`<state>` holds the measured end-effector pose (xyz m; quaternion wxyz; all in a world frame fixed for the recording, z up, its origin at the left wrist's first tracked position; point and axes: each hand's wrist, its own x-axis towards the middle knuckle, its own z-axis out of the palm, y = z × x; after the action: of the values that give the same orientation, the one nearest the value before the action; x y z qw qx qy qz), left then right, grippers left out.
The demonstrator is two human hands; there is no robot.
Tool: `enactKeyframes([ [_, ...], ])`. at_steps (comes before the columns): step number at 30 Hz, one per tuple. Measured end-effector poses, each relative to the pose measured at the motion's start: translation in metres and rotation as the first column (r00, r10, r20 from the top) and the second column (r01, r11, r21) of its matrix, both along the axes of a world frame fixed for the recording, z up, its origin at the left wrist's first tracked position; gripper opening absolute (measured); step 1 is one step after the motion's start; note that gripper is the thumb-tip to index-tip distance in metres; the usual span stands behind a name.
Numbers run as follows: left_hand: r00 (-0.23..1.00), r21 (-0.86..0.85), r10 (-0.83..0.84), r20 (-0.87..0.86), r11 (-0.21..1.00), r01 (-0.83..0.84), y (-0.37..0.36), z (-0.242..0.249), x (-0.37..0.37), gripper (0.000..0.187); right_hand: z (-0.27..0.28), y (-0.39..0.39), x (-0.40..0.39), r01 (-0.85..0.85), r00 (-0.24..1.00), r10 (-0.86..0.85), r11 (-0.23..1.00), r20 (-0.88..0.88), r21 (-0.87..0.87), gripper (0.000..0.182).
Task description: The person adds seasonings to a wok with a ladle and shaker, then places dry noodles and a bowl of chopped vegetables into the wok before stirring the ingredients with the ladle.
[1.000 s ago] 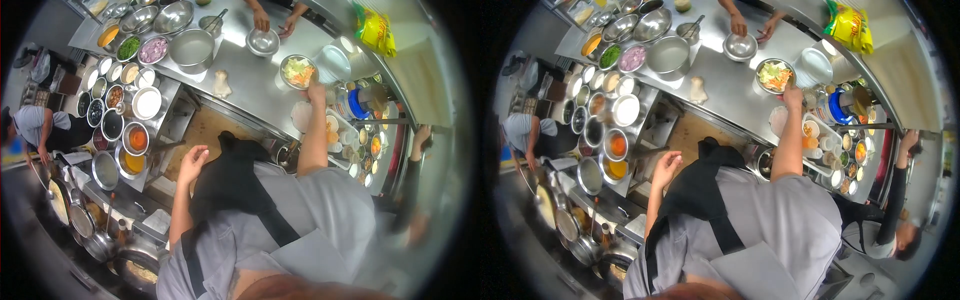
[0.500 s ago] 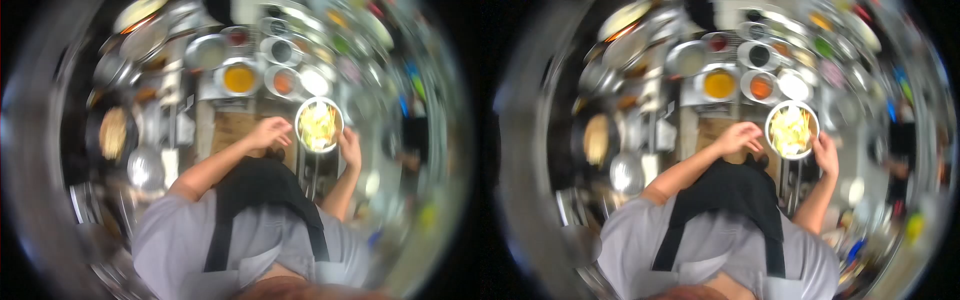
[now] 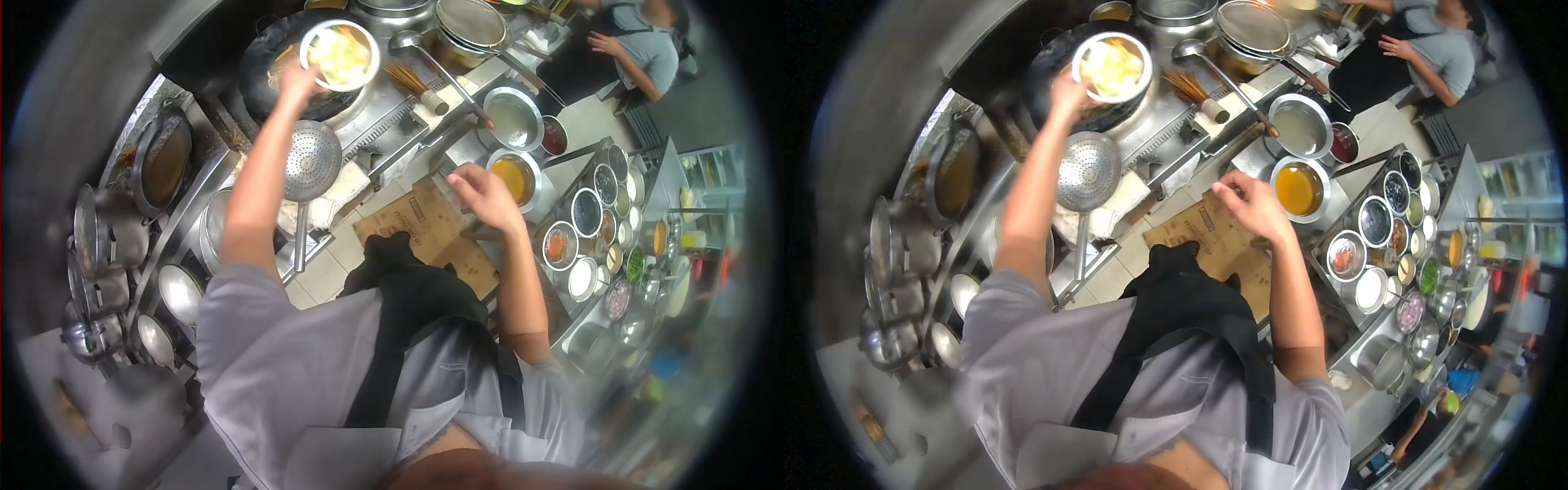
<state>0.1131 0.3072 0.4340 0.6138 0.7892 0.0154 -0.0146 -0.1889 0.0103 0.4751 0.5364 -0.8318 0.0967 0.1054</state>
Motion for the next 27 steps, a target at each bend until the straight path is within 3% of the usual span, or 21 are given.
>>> enactKeyframes([
  [2,0.994,0.414,0.017,0.105,0.908,-0.059,0.035,-0.001,0.075,0.025,-0.016,0.006,0.003,-0.057,0.998,0.057,0.998,-0.022,-0.007,0.033],
  [4,0.927,0.686,0.049,0.371,0.658,-0.310,0.043,0.000,0.118,0.028,-0.036,0.010,-0.001,-0.097,0.988,0.089,0.994,-0.126,-0.057,0.035],
  [6,0.938,0.730,0.077,0.339,0.608,-0.314,0.044,0.008,0.144,0.028,-0.045,0.008,-0.012,-0.089,0.985,0.078,0.994,-0.154,-0.064,0.037],
  [7,0.928,0.803,-0.024,0.371,0.511,-0.308,0.049,-0.005,0.166,0.027,-0.042,0.007,-0.017,-0.106,0.971,0.074,0.986,-0.228,-0.131,0.038],
  [8,0.928,0.805,-0.043,0.371,0.513,-0.298,0.053,-0.022,0.180,0.027,-0.042,0.006,-0.023,-0.125,0.952,0.063,0.973,-0.299,-0.192,0.039],
  [10,0.892,0.894,-0.186,0.411,0.274,-0.355,0.043,-0.038,0.197,0.024,-0.065,-0.006,-0.041,-0.096,0.954,0.020,0.966,-0.300,-0.241,0.039],
  [11,0.892,0.913,-0.230,0.390,0.226,-0.340,0.037,-0.041,0.192,0.021,-0.082,-0.014,-0.054,-0.058,0.954,-0.020,0.967,-0.299,-0.250,0.039],
  [14,0.807,0.862,-0.309,0.503,0.246,-0.443,0.034,-0.065,0.199,0.019,-0.088,-0.024,-0.082,0.023,0.938,-0.120,0.958,-0.325,-0.287,0.037],
  [17,0.822,0.879,-0.311,0.477,0.174,-0.444,0.037,-0.053,0.206,0.020,-0.097,-0.037,-0.105,0.081,0.921,-0.203,0.934,-0.333,-0.347,0.035],
  [21,0.841,0.883,-0.270,0.468,0.186,-0.432,0.053,-0.031,0.209,0.022,-0.101,-0.047,-0.115,0.158,0.908,-0.280,0.917,-0.310,-0.366,0.033],
  [23,0.789,0.755,-0.092,0.607,0.378,-0.536,0.059,-0.022,0.202,0.022,-0.101,-0.051,-0.117,0.163,0.906,-0.290,0.912,-0.310,-0.376,0.032],
  [24,0.784,0.751,-0.091,0.614,0.374,-0.544,0.060,-0.016,0.196,0.022,-0.099,-0.052,-0.116,0.168,0.916,-0.283,0.914,-0.283,-0.370,0.032],
  [26,0.817,0.569,0.275,0.507,0.605,-0.557,0.064,-0.005,0.181,0.023,-0.100,-0.055,-0.119,0.174,0.929,-0.275,0.916,-0.248,-0.362,0.032],
  [27,0.793,0.457,0.341,0.505,0.674,-0.581,0.065,-0.003,0.172,0.023,-0.103,-0.058,-0.122,0.198,0.937,-0.278,0.921,-0.209,-0.337,0.031],
])
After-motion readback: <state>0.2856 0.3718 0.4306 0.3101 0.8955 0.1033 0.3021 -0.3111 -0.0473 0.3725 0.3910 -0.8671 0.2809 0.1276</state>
